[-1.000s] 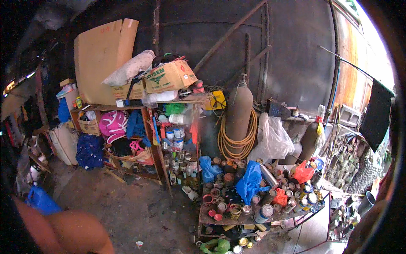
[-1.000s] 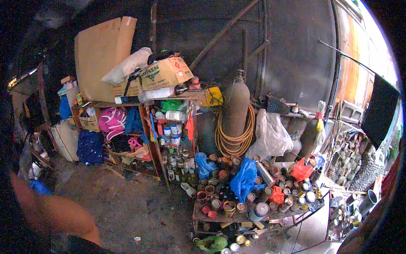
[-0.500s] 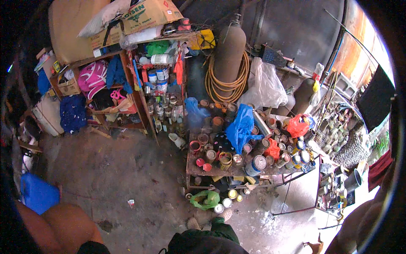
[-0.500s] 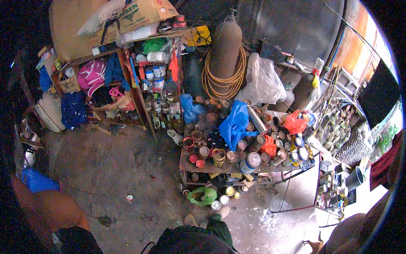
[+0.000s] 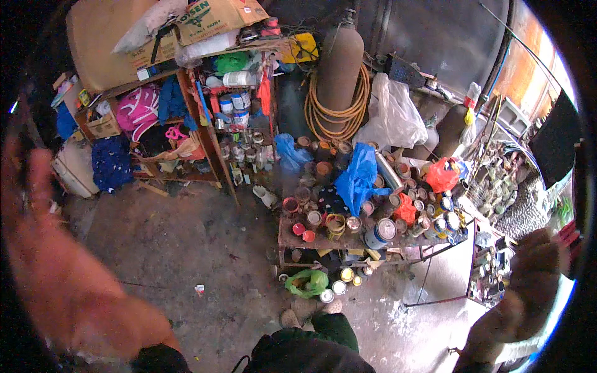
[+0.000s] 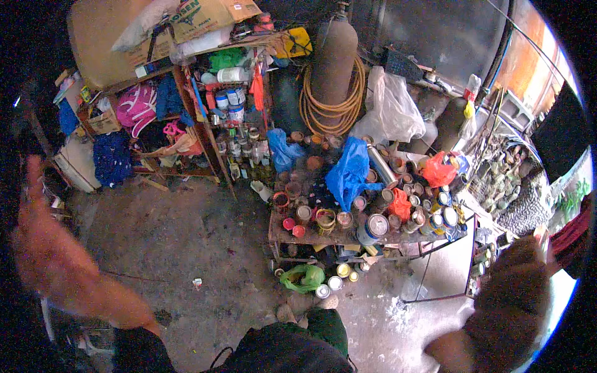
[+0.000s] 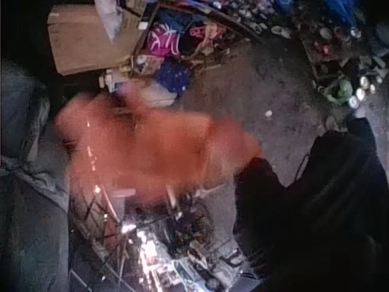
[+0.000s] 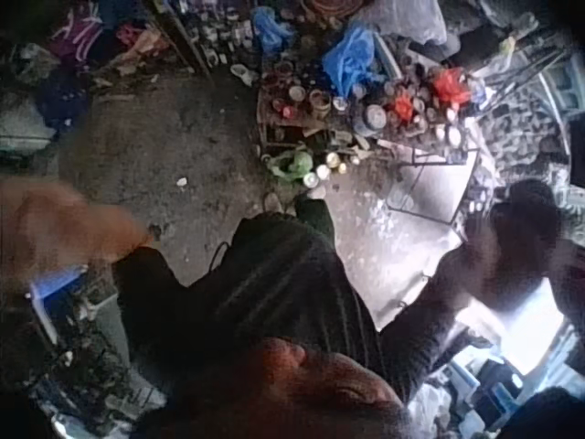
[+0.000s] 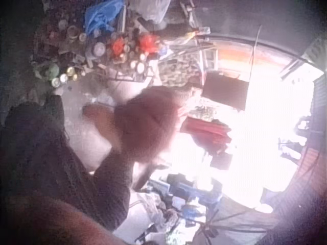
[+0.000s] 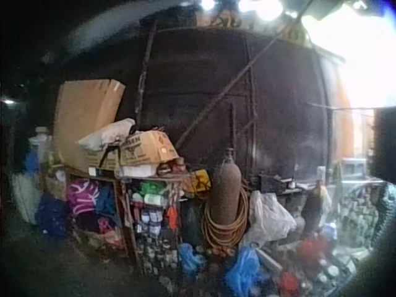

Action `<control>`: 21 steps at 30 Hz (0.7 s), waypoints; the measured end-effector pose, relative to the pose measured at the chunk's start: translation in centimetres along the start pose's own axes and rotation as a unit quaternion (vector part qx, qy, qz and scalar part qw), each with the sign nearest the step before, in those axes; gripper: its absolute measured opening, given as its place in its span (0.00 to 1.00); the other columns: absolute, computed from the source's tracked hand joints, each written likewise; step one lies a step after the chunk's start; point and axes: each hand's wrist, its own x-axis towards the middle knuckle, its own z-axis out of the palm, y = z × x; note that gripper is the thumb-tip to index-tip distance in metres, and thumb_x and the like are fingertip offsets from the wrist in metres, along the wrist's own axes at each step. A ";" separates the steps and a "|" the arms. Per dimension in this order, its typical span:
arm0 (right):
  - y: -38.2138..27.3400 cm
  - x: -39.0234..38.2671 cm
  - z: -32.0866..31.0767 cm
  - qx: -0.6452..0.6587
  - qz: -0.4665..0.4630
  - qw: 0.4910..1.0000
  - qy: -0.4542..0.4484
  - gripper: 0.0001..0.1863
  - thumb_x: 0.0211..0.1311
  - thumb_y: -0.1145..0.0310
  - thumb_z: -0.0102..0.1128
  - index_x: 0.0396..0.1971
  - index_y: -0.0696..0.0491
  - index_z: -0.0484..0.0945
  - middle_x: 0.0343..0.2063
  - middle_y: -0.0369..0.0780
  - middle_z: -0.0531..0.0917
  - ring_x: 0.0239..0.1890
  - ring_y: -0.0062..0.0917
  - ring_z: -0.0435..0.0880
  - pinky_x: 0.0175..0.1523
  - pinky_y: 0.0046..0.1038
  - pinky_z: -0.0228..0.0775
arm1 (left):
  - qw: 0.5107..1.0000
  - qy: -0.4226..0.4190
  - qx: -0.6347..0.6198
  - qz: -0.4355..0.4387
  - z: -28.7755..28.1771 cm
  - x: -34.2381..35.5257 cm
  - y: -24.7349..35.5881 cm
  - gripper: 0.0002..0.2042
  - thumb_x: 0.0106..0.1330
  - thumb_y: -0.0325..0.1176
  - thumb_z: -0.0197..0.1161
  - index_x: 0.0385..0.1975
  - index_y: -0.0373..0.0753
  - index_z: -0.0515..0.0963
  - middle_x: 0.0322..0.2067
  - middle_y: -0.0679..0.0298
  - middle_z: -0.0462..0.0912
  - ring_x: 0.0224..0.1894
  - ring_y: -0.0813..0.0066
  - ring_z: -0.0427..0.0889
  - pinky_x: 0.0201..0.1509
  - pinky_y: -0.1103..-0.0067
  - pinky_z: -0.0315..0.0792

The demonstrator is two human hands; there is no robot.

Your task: The person opens a small paint can, scoops contents into a larger container, and stirs the mixture with a stick. They handle several cans and a plastic bag while working at a cluttered table.

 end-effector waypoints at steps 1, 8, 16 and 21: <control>-0.4 -1.4 1.3 0.023 0.043 0.999 -0.009 0.18 0.52 0.66 0.79 0.28 0.56 0.75 0.29 0.45 0.80 0.32 0.39 0.80 0.36 0.40 0.68 | 0.996 -0.007 0.038 -0.077 2.0 -2.8 -1.9 0.28 0.67 0.39 0.67 0.66 0.36 0.73 0.69 0.52 0.71 0.72 0.54 0.66 0.75 0.62 0.59; -3.2 -35.5 20.1 0.187 0.413 0.818 -0.354 0.12 0.66 0.63 0.61 0.32 0.58 0.78 0.31 0.55 0.80 0.33 0.54 0.79 0.39 0.51 0.69 | 0.717 -0.374 0.029 -0.587 11.2 -32.2 -5.3 0.28 0.70 0.35 0.64 0.68 0.33 0.69 0.66 0.48 0.73 0.70 0.49 0.70 0.75 0.61 0.63; -13.4 -64.4 15.6 0.263 0.633 0.350 -0.638 0.14 0.68 0.58 0.58 0.34 0.53 0.84 0.34 0.52 0.86 0.38 0.48 0.86 0.47 0.49 0.76 | 0.133 -0.592 -0.300 -0.736 9.4 -65.4 13.6 0.27 0.79 0.48 0.46 0.69 0.35 0.66 0.62 0.53 0.77 0.62 0.55 0.77 0.69 0.63 0.66; -11.4 -66.6 16.3 0.253 0.730 0.277 -0.572 0.12 0.67 0.61 0.58 0.32 0.53 0.83 0.33 0.49 0.86 0.35 0.46 0.86 0.44 0.45 0.78 | 0.095 -0.638 -0.258 -0.719 12.7 -66.1 10.7 0.35 0.78 0.58 0.45 0.73 0.36 0.65 0.71 0.52 0.68 0.72 0.57 0.67 0.76 0.64 0.59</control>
